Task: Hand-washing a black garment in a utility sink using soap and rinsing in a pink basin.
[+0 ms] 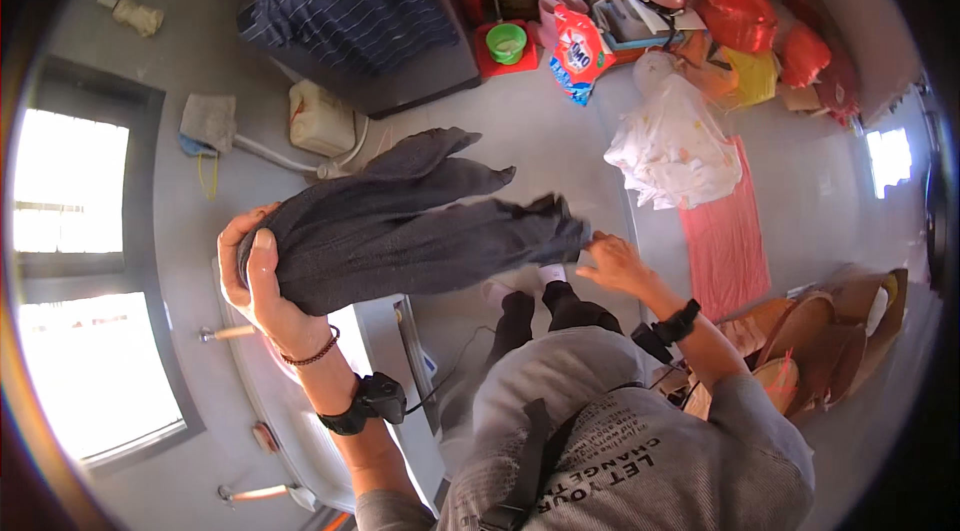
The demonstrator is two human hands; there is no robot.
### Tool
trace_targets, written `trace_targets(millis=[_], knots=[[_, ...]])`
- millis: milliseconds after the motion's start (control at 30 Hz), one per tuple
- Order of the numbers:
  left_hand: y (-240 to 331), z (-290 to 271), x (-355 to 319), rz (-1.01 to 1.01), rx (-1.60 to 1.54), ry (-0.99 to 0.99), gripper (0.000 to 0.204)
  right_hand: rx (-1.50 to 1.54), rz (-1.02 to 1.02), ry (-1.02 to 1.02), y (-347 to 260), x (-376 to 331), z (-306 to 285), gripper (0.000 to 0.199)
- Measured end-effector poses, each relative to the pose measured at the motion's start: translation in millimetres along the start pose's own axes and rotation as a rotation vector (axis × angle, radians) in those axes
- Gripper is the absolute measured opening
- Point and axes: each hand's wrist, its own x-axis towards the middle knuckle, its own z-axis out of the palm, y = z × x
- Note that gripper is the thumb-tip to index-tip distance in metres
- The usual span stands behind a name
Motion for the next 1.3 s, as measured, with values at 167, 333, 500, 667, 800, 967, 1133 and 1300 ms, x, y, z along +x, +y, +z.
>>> trace_targets(millis=[167, 333, 500, 667, 800, 967, 1133, 1300], knots=[[6.1, 6.0, 0.3, 0.038, -0.024, -0.091, 0.025, 1.741, 0.279, -0.371, 12.8, 52.7, 64.1, 0.059], [1.4, 7.8, 1.1, 0.033, -0.107, -0.202, 0.025, 2.187, 0.365, -0.796, -53.7, 96.2, 94.3, 0.061], [-9.8, -17.8, 13.3, 0.024, -0.156, -0.215, 0.021, 0.902, -0.357, -0.156, -95.7, 51.5, 59.7, 0.044], [-38.6, -37.0, 16.0, -0.07, -0.249, -0.132, 0.016, 1.734, 0.217, -0.174, -35.2, 63.0, -2.5, 0.038], [-77.9, -51.1, 8.7, -0.229, -0.317, -0.093, 0.018, 1.605, 0.064, 0.715, -84.5, 15.7, -118.3, 0.027], [-79.8, -25.3, 20.4, -0.239, -0.545, -0.177, 0.018, 1.618, 0.061, 0.645, 5.6, -25.8, -129.2, 0.03], [-58.2, 18.7, 26.9, -0.078, -0.434, -0.292, 0.025, 0.068, 0.004, -0.268, 82.5, 37.2, -57.9, 0.032], [-57.0, 55.0, 30.7, -0.064, -0.346, -0.34, 0.03, 0.154, 0.059, -0.005, 94.1, 88.5, -15.9, 0.036]])
